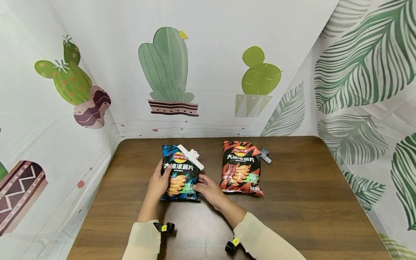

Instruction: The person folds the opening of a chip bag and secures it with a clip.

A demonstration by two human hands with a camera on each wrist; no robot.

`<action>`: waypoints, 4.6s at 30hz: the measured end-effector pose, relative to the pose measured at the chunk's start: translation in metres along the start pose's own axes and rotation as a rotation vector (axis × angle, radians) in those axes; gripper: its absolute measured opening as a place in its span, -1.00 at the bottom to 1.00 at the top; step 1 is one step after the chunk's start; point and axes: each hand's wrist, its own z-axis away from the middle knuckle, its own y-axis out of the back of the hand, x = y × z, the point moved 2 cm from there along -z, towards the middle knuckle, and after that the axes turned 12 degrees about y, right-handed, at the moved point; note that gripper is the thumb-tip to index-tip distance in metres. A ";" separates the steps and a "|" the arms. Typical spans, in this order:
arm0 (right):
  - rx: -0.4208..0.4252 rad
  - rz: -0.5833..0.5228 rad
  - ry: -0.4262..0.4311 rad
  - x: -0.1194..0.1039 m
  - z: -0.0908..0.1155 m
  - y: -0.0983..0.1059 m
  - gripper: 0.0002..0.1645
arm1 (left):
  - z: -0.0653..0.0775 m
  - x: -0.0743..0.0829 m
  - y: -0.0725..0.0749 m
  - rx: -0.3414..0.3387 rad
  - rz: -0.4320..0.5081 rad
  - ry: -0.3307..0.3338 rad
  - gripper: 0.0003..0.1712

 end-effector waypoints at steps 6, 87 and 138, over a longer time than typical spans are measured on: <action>-0.039 -0.008 -0.007 0.005 -0.002 0.000 -0.09 | -0.007 0.000 -0.001 0.003 -0.062 -0.020 -0.17; 0.047 0.268 0.075 -0.006 0.002 0.001 -0.32 | -0.007 -0.006 -0.007 0.048 -0.117 -0.038 -0.14; 0.182 0.195 0.223 -0.044 -0.005 0.049 -0.65 | 0.028 0.036 -0.028 0.182 0.221 -0.283 -0.57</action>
